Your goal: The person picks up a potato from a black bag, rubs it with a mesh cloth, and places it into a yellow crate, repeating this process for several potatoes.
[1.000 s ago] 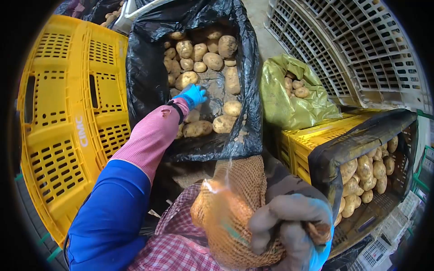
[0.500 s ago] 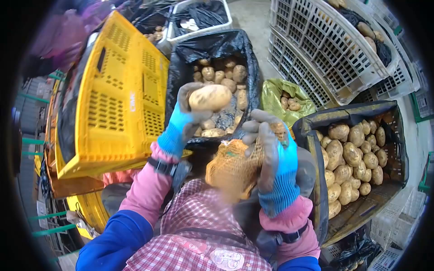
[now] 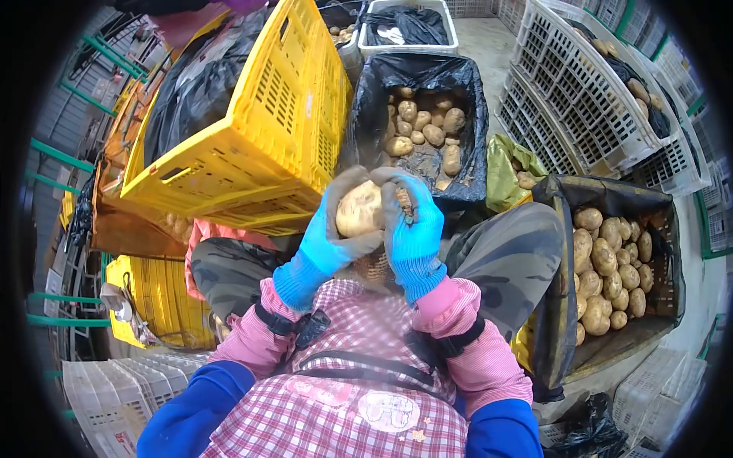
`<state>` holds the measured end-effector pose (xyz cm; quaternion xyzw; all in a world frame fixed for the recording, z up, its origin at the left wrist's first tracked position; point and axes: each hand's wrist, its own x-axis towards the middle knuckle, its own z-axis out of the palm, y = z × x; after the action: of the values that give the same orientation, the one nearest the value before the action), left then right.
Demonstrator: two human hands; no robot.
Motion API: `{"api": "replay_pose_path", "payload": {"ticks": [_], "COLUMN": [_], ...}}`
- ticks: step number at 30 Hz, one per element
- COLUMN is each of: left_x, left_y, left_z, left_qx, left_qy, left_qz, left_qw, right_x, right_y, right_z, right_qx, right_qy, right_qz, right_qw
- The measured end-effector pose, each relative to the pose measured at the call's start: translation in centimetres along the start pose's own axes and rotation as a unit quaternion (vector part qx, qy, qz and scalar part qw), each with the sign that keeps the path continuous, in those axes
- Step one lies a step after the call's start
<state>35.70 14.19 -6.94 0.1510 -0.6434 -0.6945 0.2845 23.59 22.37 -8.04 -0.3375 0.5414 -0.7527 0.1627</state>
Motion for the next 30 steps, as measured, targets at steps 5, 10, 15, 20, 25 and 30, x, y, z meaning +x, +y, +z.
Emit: {"api": "replay_pose_path", "payload": {"ticks": [5, 10, 15, 20, 25, 30], "left_x": [-2.0, -2.6, -3.0, -2.4, -2.5, -2.3], "left_y": [0.3, -0.7, -0.7, -0.5, 0.0, -2.6], "left_z": [-1.0, -2.2, -1.8, -2.4, -3.9, -5.6], "left_qx": [-0.036, 0.323, 0.150, -0.176, -0.299, -0.473], "left_qy": [0.034, 0.083, 0.065, 0.113, 0.154, 0.142], "left_qz": [-0.064, 0.038, -0.047, -0.146, -0.178, -0.202], "left_qw": [0.997, 0.942, 0.985, 0.967, 0.925, 0.846], "right_x": [0.4, -1.3, 0.4, 1.2, 3.3, -1.8], "right_y": [2.1, -0.4, 5.5, 4.3, -4.2, 6.5], "right_z": [-0.5, 1.8, 0.1, -2.9, -2.5, -0.9], "right_qx": [0.181, -0.305, 0.070, 0.114, 0.340, 0.332], "right_qy": [0.051, -0.133, 0.002, -0.036, -0.077, -0.015], "right_qz": [0.218, -0.191, 0.165, 0.300, 0.285, 0.404], "right_qw": [0.958, 0.923, 0.984, 0.946, 0.893, 0.853]}}
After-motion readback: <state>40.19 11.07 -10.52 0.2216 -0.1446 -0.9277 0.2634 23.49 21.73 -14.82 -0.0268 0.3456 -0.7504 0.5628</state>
